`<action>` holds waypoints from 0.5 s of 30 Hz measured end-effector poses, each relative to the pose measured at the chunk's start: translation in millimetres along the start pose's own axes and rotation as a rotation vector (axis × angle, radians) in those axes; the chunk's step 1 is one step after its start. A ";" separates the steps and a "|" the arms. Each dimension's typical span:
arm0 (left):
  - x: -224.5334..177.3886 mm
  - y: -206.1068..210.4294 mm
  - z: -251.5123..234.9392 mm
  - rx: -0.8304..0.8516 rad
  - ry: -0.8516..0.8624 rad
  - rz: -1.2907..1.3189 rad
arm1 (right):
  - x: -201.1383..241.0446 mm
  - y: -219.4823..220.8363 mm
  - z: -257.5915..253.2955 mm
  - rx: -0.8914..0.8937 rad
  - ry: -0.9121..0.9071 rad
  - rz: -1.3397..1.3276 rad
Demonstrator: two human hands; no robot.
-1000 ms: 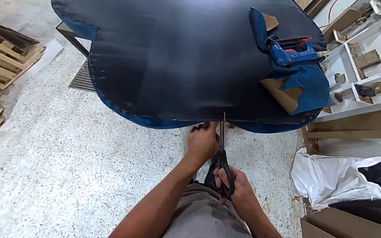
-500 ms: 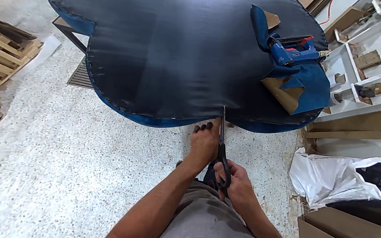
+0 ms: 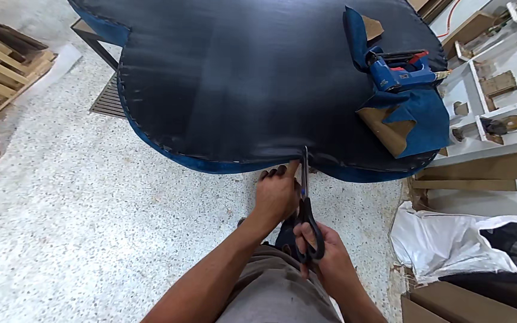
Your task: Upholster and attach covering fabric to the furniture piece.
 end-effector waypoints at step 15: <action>7.9 -6.5 -7.4 0.040 -0.079 0.052 | 11.1 -3.6 -8.5 0.010 0.001 0.046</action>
Point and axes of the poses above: each hand's wrist, its own z-axis away from the middle knuckle, its own y-axis out of the palm, x = y × z, the point moved 7 cm from there along -z, towards the middle knuckle, and after that the axes turned 10 degrees about y, right-handed, at the moved point
